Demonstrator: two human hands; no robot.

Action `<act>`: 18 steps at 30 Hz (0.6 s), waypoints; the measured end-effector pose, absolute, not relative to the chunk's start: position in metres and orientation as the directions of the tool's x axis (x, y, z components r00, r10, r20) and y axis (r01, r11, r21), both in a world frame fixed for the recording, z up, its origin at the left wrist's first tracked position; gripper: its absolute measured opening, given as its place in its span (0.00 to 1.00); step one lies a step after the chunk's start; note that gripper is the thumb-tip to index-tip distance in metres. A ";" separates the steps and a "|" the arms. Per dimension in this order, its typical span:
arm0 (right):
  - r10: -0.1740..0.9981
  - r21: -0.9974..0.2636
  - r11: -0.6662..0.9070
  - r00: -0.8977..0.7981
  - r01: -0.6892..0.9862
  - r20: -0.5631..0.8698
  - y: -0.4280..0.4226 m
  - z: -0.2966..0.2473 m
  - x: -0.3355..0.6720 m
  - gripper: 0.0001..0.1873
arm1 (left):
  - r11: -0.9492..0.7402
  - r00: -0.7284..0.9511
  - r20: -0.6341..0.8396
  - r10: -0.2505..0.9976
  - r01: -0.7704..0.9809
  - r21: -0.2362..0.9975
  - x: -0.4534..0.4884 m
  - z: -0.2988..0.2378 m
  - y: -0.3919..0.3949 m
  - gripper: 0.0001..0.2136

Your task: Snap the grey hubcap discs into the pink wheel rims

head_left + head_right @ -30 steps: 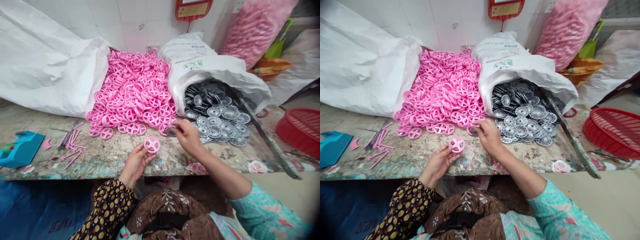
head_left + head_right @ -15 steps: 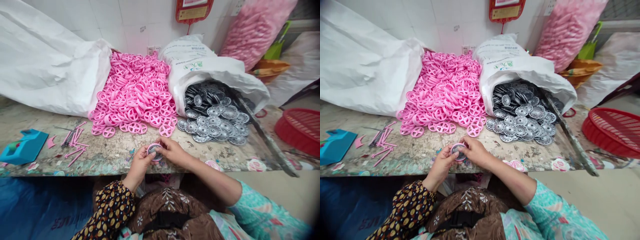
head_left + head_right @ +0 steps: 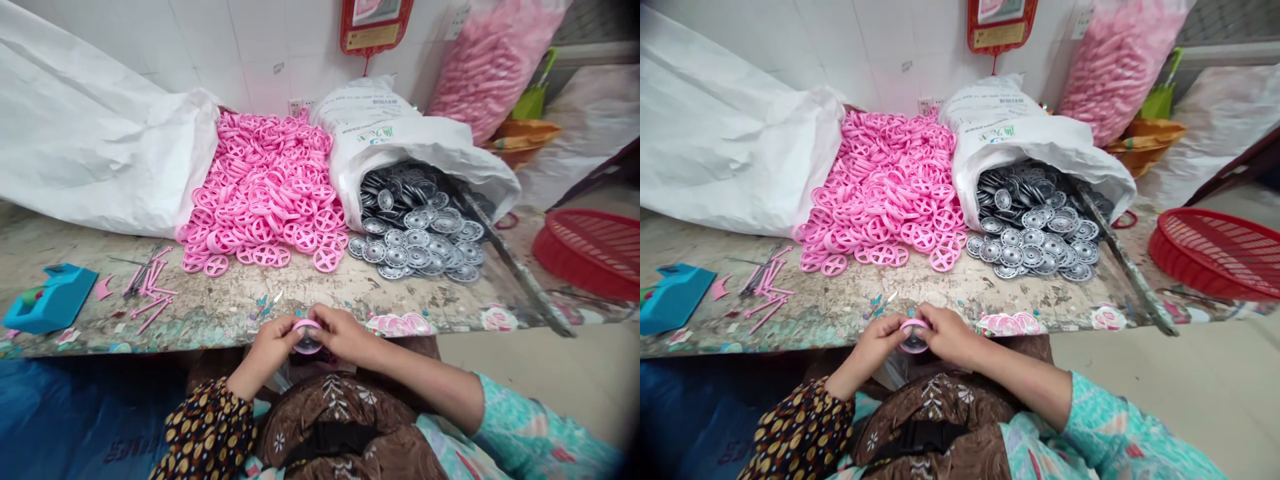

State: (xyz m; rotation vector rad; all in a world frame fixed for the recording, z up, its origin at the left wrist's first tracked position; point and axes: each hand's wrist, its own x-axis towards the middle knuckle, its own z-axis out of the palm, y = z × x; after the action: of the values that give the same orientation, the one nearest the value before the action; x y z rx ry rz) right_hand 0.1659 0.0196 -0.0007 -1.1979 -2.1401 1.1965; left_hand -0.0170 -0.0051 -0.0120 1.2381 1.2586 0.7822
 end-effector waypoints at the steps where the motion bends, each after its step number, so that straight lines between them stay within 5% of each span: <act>1: 0.811 -0.793 0.314 -0.581 0.522 -0.061 0.012 -0.001 0.167 0.03 | 0.234 0.234 -0.286 0.929 0.227 0.945 -0.021 -0.012 -0.009 0.07; 7: 0.642 -0.459 0.690 -0.766 0.560 0.030 0.005 0.010 0.172 0.14 | 0.378 0.053 -0.397 0.916 0.215 0.901 -0.035 -0.002 -0.013 0.15; 13: 0.872 -0.183 0.490 -0.479 0.852 0.106 0.086 0.013 0.174 0.13 | 0.393 0.067 -0.402 0.913 0.117 0.912 -0.028 -0.008 -0.001 0.16; 18: 0.832 -0.227 0.555 -0.536 0.800 0.144 0.087 0.000 0.169 0.13 | 0.421 0.050 -0.418 0.907 -0.125 0.898 -0.012 -0.004 0.009 0.18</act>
State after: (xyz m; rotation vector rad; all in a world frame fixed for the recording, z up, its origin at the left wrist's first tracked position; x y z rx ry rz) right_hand 0.1693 0.0869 0.0000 -1.3659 -2.5565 0.1957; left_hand -0.0115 0.0087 -0.0044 0.8044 1.2711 0.9311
